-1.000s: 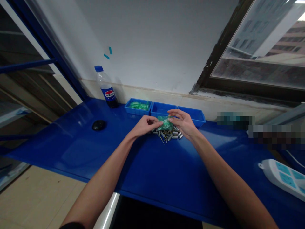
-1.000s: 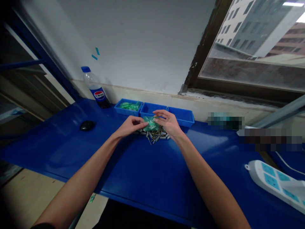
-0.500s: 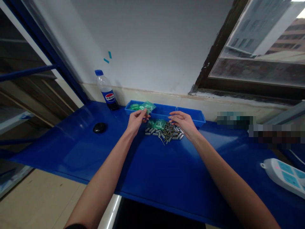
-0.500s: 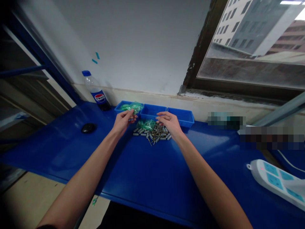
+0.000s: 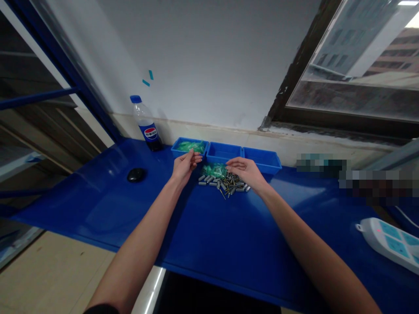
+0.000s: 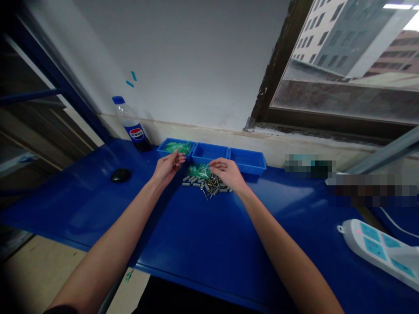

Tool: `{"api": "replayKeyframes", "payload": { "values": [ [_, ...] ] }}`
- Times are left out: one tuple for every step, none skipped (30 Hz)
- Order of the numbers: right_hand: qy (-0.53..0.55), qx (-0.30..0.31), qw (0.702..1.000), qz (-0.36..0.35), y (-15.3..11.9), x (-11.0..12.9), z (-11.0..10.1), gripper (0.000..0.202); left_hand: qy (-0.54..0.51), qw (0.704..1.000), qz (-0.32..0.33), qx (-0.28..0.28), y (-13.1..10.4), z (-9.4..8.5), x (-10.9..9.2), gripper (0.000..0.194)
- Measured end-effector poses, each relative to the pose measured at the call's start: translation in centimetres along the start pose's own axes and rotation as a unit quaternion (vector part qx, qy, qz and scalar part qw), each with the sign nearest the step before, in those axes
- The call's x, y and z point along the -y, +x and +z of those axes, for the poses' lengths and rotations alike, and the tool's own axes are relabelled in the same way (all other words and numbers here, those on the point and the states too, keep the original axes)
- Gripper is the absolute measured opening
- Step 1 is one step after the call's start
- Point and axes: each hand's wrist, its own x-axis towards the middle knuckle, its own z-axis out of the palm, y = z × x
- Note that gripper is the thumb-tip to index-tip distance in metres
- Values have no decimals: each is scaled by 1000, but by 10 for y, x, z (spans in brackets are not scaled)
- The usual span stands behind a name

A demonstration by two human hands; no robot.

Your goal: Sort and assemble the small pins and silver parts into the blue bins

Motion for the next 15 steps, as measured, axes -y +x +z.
{"api": "replayKeyframes", "payload": {
  "values": [
    [-1,2,1000,1,0,0,0,22,-15,1000,-3,-2,1,-1,-1,30],
    [-3,2,1000,1,0,-1,0,21,-28,1000,-8,-2,2,-1,-1,28],
    [-6,2,1000,0,0,-2,0,20,-37,999,-13,1,1,-2,-2,25],
    [-13,2,1000,-2,-1,-2,0,19,-37,999,-20,8,1,-2,-3,24],
    [-24,3,1000,-7,0,-3,0,19,-24,999,-25,16,0,-3,-3,24],
    [-40,5,999,-16,0,-3,2,18,1,999,-27,23,-2,-3,-3,25],
    [-61,6,998,-27,1,-2,4,18,44,998,-25,29,-4,-4,-3,28],
    [-85,7,995,-42,2,0,6,17,101,995,-7,25,-6,-5,-3,32],
    [-114,6,992,-60,5,3,10,17,165,986,18,18,-8,-6,-3,37],
    [-145,4,986,-83,8,7,15,18,237,969,67,0,-11,-8,-3,38],
    [-179,3,978,-109,13,11,21,21,314,940,133,-20,-13,-10,-4,36],
    [-217,2,966,-141,19,15,27,26,386,899,200,-42,-15,-12,-4,31],
    [-257,4,950,-176,26,20,35,30,450,851,264,-63,-16,-15,-5,27],
    [-294,16,932,-210,34,24,43,35,502,802,315,-76,-17,-17,-6,24],
    [-325,32,915,-236,43,26,51,38,543,759,351,-81,-18,-19,-7,24]
  ]
}}
